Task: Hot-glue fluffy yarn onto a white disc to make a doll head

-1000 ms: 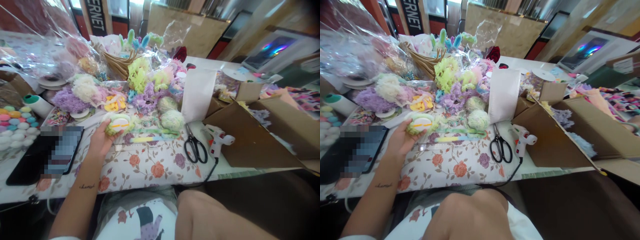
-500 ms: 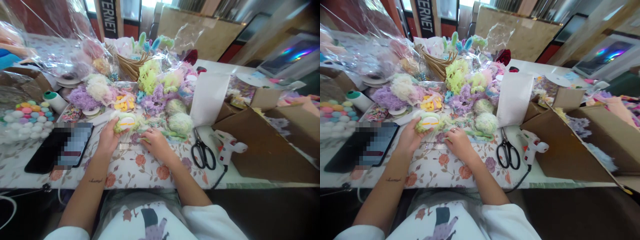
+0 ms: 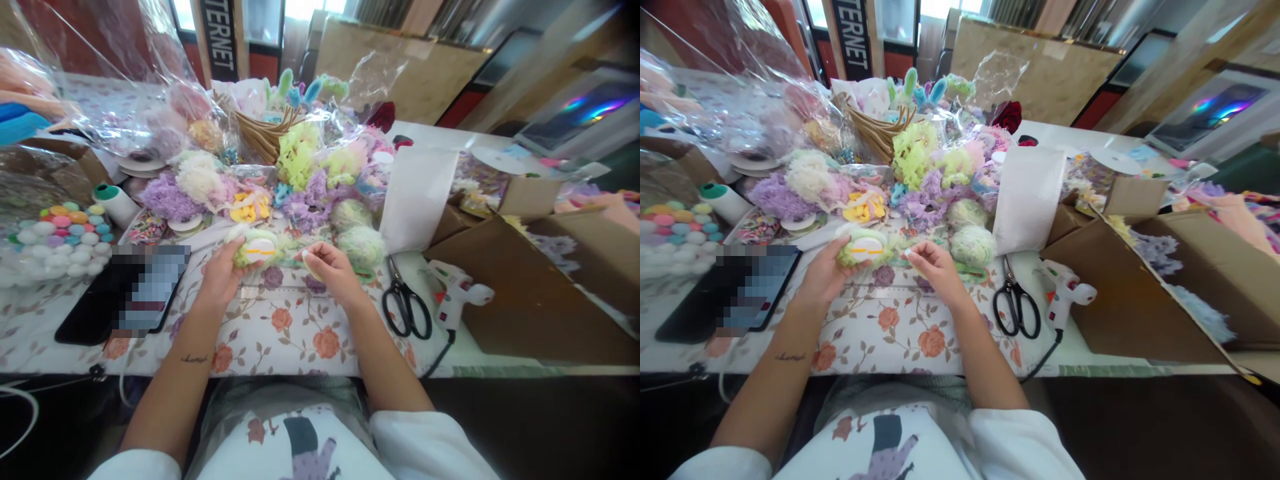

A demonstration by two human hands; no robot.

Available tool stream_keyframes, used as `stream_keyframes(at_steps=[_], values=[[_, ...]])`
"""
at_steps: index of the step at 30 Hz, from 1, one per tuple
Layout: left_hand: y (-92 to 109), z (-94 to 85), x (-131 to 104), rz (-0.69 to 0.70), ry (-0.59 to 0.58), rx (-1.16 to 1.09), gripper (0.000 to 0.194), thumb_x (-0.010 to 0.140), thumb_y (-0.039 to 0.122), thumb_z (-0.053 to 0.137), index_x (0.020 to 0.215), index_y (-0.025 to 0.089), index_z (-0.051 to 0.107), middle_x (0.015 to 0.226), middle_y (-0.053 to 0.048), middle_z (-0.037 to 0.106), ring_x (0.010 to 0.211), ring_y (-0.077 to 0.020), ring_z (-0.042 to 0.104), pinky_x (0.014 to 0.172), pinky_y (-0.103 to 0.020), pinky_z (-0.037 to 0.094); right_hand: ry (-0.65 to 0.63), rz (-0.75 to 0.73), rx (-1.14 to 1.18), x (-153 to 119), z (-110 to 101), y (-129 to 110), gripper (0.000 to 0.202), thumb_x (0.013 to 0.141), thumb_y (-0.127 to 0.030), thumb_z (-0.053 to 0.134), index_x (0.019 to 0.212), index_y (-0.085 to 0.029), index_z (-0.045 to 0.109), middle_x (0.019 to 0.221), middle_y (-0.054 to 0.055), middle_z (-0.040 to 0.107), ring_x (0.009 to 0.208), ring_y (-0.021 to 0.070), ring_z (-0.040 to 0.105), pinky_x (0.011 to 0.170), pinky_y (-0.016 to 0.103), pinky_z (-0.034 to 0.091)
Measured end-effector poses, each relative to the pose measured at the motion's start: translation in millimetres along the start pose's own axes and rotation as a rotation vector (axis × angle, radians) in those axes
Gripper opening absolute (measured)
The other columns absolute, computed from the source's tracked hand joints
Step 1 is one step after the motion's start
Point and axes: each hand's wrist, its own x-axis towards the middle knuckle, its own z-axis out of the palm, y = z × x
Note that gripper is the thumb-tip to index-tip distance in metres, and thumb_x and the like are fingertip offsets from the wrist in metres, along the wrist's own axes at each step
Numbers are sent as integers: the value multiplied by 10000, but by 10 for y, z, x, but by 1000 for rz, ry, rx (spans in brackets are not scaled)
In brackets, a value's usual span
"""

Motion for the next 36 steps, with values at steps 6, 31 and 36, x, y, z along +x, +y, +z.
stream_keyframes(at_steps=[6, 31, 36], values=[[-3, -47, 4, -47, -70, 105, 112, 760, 209, 705, 809, 110, 686, 791, -59, 706, 706, -151, 669, 549, -231, 599, -67, 125, 383, 11, -35, -145, 322, 760, -439, 737, 815, -229, 500, 743, -21, 614, 624, 119, 566, 563, 244, 433], [-166, -76, -51, 64, -243, 578, 326, 727, 489, 739, 683, 171, 684, 701, -46, 688, 631, -184, 648, 453, -249, 567, -253, -130, -542, 234, 172, -564, 171, 846, -294, 604, 724, -173, 610, 673, -26, 504, 596, 98, 392, 555, 243, 300], [-157, -68, -66, 17, -265, 529, 338, 704, 493, 758, 663, 170, 668, 683, -49, 687, 608, -181, 649, 436, -239, 550, -296, -94, -505, 256, 187, -533, 184, 837, -311, 609, 720, -168, 613, 611, -46, 469, 547, 81, 341, 517, 239, 264]])
